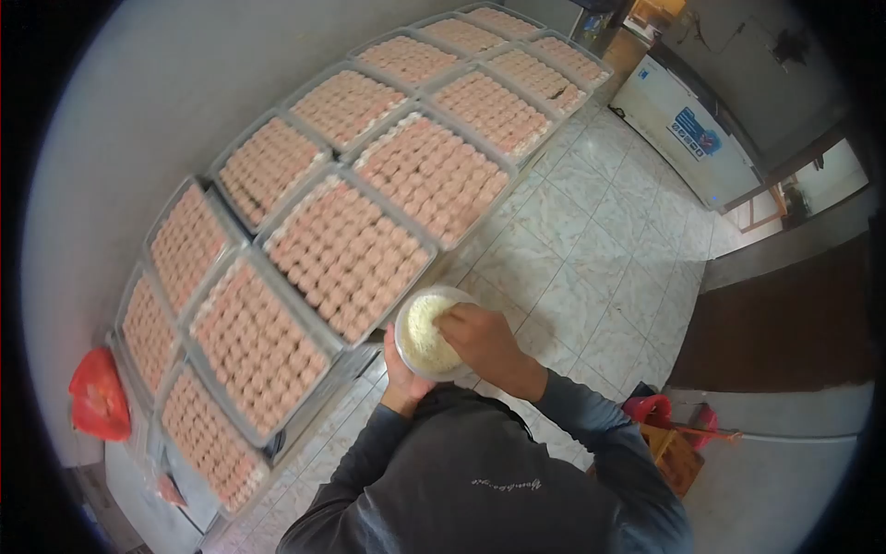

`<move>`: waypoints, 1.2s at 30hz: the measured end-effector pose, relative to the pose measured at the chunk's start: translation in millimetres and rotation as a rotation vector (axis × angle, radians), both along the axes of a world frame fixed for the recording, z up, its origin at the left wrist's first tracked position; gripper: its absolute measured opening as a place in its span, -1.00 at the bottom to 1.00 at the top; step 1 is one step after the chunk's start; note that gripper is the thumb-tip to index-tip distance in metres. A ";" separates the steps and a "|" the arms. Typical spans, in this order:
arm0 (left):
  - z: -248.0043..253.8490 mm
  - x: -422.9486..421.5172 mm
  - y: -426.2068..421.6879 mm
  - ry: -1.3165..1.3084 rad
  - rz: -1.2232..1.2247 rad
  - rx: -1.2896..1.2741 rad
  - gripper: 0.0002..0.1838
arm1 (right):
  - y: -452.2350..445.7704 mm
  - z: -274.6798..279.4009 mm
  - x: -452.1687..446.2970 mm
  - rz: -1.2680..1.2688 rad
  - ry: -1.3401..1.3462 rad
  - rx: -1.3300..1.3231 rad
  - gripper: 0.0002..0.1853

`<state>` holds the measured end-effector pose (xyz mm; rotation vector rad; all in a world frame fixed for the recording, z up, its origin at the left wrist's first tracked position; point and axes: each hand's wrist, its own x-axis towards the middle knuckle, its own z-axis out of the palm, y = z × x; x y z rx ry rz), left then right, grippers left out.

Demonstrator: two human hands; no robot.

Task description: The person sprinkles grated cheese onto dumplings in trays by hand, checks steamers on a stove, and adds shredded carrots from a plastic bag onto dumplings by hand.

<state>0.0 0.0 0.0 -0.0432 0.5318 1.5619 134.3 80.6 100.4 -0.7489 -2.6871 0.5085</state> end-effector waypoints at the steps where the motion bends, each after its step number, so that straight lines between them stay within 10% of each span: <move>1: 4.3 -4.0 1.2 -0.032 -0.007 0.023 -0.15 | -2.0 11.3 0.1 -0.060 0.106 -0.105 -0.73; 15: 36.6 6.6 409.8 -0.021 0.346 0.078 -0.12 | 488.2 52.8 -4.6 0.065 0.508 -1.066 -0.82; 23: -6.8 61.8 491.6 -0.084 0.997 -0.102 -0.17 | 814.9 -12.5 -83.5 0.129 0.250 -0.759 -0.82; 25: -11.0 85.1 494.2 -0.027 0.952 0.186 -0.14 | 860.1 -27.3 -115.0 0.220 0.119 -0.530 -0.82; 30: 11.7 130.9 500.6 -0.068 1.347 -0.087 -0.17 | 901.9 -73.1 -164.8 0.502 -0.317 0.046 -0.88; 36: 30.6 168.1 490.2 -0.195 1.657 -0.265 -0.18 | 892.2 -115.7 -186.5 0.690 -0.082 0.112 -0.85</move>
